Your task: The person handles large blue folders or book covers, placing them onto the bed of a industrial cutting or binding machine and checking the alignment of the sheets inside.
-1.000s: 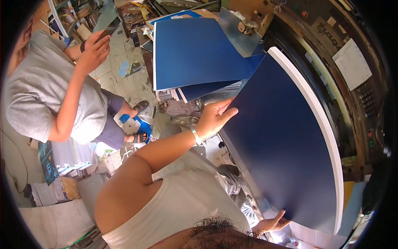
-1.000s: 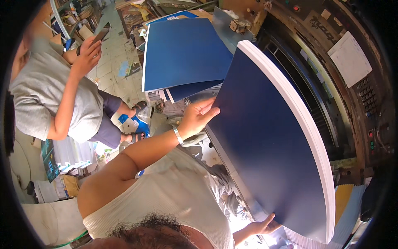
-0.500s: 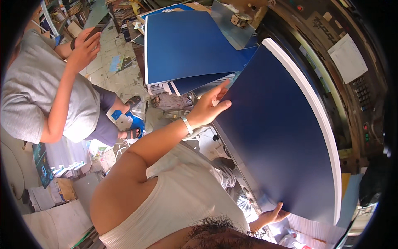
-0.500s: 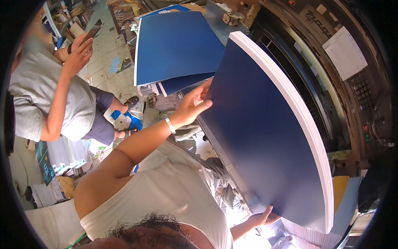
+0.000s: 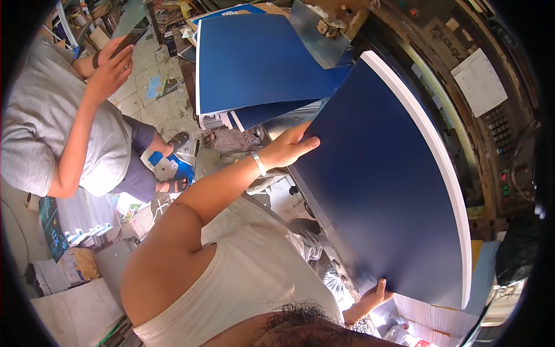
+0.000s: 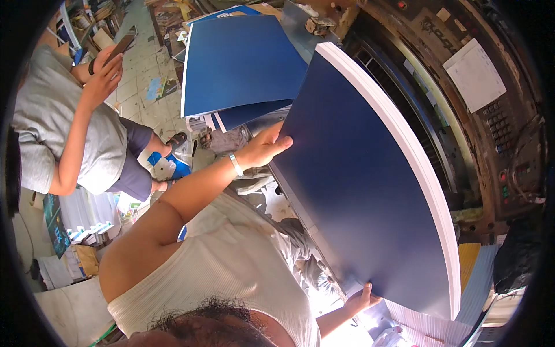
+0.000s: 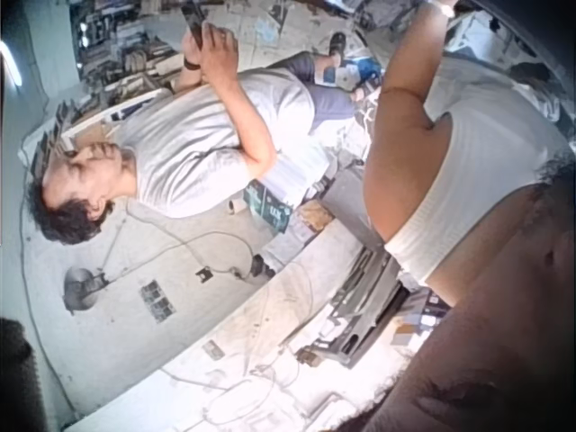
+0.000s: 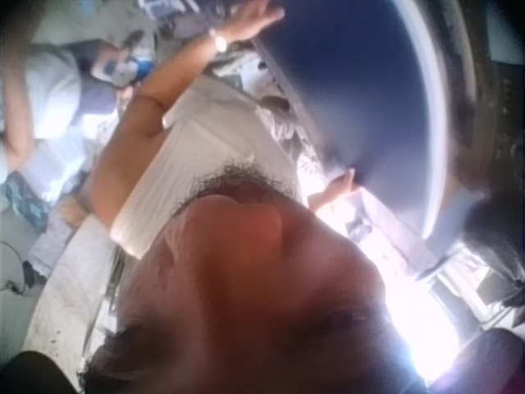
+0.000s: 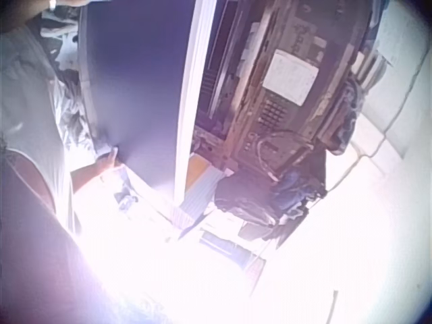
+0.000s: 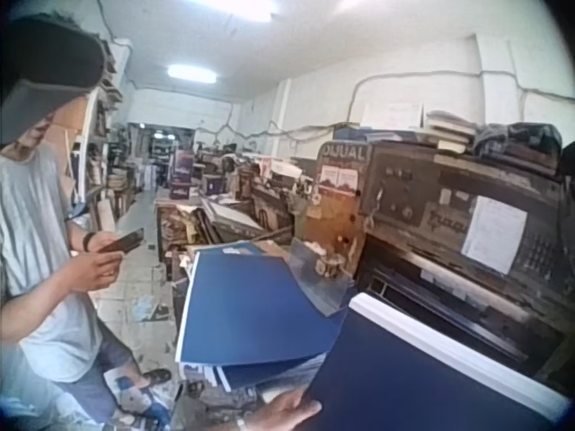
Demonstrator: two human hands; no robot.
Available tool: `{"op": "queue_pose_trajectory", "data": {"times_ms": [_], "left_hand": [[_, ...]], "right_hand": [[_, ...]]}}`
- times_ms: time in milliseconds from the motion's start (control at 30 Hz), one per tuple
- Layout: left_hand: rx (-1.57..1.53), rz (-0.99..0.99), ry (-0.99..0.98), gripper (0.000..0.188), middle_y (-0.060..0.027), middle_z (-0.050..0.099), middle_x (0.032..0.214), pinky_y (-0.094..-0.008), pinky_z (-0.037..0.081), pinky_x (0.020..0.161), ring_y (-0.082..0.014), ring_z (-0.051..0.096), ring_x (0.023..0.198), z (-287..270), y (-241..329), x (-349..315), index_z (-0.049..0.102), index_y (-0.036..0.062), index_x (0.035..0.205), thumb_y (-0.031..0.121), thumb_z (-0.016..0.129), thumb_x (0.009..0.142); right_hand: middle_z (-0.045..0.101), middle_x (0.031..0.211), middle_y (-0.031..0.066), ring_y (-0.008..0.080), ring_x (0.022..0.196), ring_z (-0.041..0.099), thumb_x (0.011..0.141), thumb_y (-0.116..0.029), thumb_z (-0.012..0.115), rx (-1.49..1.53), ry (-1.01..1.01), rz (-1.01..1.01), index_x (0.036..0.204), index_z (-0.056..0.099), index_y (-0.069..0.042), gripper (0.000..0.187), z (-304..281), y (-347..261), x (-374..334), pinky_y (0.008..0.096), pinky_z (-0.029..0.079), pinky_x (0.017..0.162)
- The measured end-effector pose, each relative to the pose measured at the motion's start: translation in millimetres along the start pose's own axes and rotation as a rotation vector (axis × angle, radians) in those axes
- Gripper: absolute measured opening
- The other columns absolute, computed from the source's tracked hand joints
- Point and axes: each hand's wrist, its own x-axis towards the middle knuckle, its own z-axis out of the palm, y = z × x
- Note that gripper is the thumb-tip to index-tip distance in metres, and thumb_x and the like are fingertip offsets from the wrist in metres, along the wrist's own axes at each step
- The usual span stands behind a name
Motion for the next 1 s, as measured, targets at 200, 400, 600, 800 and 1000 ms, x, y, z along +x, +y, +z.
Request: {"op": "queue_pose_trajectory", "data": {"times_ms": [200, 400, 600, 800, 1000], "left_hand": [[-0.007, -0.013, -0.074, 0.077, -0.0118, 0.042, 0.162, -0.0382, 0.027, 0.123, -0.0202, 0.035, 0.150, -12, -12, -2, 0.029, 0.0004, 0.161, 0.041, 0.063, 0.105], [0.015, -0.058, -0.078, 0.072, -0.0102, 0.047, 0.158, -0.0378, 0.029, 0.122, -0.0192, 0.040, 0.146, -9, -12, -8, 0.033, 0.0022, 0.160, 0.038, 0.064, 0.105], [0.071, -0.061, 0.042, 0.059, -0.0096, 0.065, 0.137, -0.0315, 0.044, 0.110, -0.0157, 0.058, 0.126, -4, -16, -14, 0.049, -0.0018, 0.149, 0.028, 0.070, 0.103], [0.125, -0.024, 0.248, 0.061, -0.0131, 0.061, 0.146, -0.0311, 0.042, 0.113, -0.0165, 0.057, 0.133, 20, 5, -17, 0.047, -0.0002, 0.153, 0.022, 0.071, 0.101], [0.209, -0.084, 0.223, 0.066, -0.0126, 0.056, 0.153, -0.0312, 0.038, 0.116, -0.0167, 0.050, 0.140, 20, 7, -17, 0.043, 0.0001, 0.156, 0.024, 0.071, 0.102]], "right_hand": [[0.067, 0.124, 0.0104, 0.0216, 0.113, 0.061, 0.079, -0.014, 0.089, 0.034, -0.028, 0.019, 0.130, 0.059, 0.002, 0.062, -7, 13, 3, 0.0382, 0.045, 0.105], [0.069, 0.121, 0.0137, 0.0215, 0.107, 0.065, 0.089, -0.007, 0.077, 0.087, -0.034, -0.028, 0.133, 0.059, 0.006, 0.049, 10, 7, -3, 0.0355, 0.051, 0.098], [0.063, 0.137, 0.0182, 0.0268, 0.122, 0.060, 0.096, -0.010, 0.069, -0.033, 0.059, -0.124, 0.143, 0.052, 0.007, 0.052, 17, 0, -13, 0.0406, 0.045, 0.108], [0.059, 0.143, 0.0181, 0.0279, 0.130, 0.056, 0.100, -0.011, 0.066, -0.090, 0.098, -0.138, 0.149, 0.047, 0.006, 0.055, 23, 0, -20, 0.0419, 0.040, 0.115], [0.060, 0.140, 0.0192, 0.0249, 0.124, 0.059, 0.099, -0.014, 0.066, -0.179, 0.187, -0.163, 0.152, 0.042, 0.007, 0.063, 22, 9, -19, 0.0388, 0.044, 0.109]]}}
